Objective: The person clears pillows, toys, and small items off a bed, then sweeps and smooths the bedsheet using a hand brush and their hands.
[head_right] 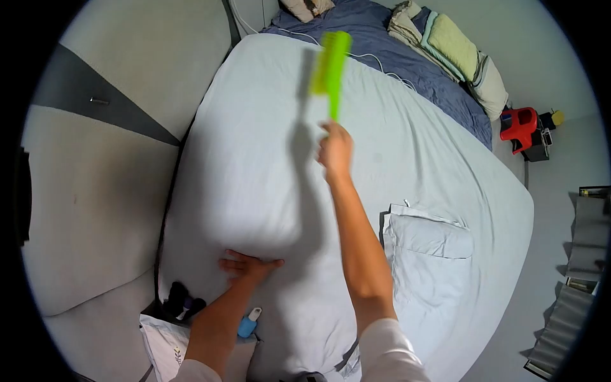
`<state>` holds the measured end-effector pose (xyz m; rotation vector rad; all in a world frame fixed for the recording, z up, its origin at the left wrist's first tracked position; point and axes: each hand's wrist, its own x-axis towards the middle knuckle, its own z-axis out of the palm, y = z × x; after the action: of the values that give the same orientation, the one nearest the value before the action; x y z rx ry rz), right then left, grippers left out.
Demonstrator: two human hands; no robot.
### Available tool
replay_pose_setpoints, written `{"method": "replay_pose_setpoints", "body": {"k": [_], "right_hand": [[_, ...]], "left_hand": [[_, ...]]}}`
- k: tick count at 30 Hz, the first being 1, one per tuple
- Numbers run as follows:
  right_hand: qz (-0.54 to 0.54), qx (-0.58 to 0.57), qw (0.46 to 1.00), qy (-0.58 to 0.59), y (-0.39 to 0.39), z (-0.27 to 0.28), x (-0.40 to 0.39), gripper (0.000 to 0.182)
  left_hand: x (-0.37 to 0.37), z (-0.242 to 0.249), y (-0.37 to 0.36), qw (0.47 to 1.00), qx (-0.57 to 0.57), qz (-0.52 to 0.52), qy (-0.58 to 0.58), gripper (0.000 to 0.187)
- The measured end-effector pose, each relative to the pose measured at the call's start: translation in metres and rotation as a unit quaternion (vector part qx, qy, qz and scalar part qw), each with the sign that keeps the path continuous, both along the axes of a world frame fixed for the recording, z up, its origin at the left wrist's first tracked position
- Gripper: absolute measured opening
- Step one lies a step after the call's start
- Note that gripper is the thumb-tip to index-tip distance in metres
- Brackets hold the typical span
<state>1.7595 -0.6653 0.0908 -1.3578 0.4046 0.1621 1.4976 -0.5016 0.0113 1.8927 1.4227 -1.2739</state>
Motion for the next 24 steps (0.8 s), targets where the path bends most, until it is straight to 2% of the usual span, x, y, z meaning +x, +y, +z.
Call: {"method": "replay_pose_setpoints", "body": {"k": [3,6,7,9,11,15,17,19,22,24], "right_hand": [[0.068,0.143,0.987,0.031,0.07,-0.008,0.075,0.034],[0.09,0.126,0.982,0.112,0.069,-0.037,0.122,0.032],[0.081,0.146,0.975,0.148,0.046,-0.051,0.131,0.032],[0.016,0.046,0.993,0.111,-0.023,-0.075,0.126,0.032],[-0.07,0.004,0.991,0.11,-0.116,-0.085,0.106,0.03],[-0.228,-0.086,0.953,0.181,-0.301,-0.073,0.035,0.03],[-0.296,-0.065,0.935,0.184,-0.353,-0.064,0.013,0.028],[-0.262,-0.117,0.945,0.157,-0.355,-0.046,-0.008,0.03],[-0.114,-0.244,0.962,0.053,-0.288,-0.026,-0.05,0.034],[-0.044,-0.268,0.962,0.022,-0.219,-0.024,-0.083,0.037]], "left_hand": [[-0.009,-0.018,-0.001,1.0,0.013,0.007,-0.023,0.169],[-0.006,-0.018,0.0,1.0,0.015,-0.003,-0.005,0.169],[-0.005,-0.016,0.001,1.0,0.018,-0.003,-0.004,0.168],[-0.004,-0.013,-0.003,1.0,0.013,-0.003,-0.003,0.166],[0.0,0.001,-0.002,1.0,0.008,-0.013,-0.01,0.165],[-0.01,-0.016,-0.005,0.998,0.041,-0.039,-0.007,0.168],[-0.011,-0.013,-0.004,0.998,0.033,-0.035,-0.029,0.166],[-0.014,-0.011,-0.006,0.998,0.031,-0.034,-0.032,0.165],[-0.015,-0.017,-0.006,0.998,0.043,-0.035,-0.032,0.167],[-0.02,-0.027,-0.007,0.997,0.049,-0.037,-0.044,0.168]]}}
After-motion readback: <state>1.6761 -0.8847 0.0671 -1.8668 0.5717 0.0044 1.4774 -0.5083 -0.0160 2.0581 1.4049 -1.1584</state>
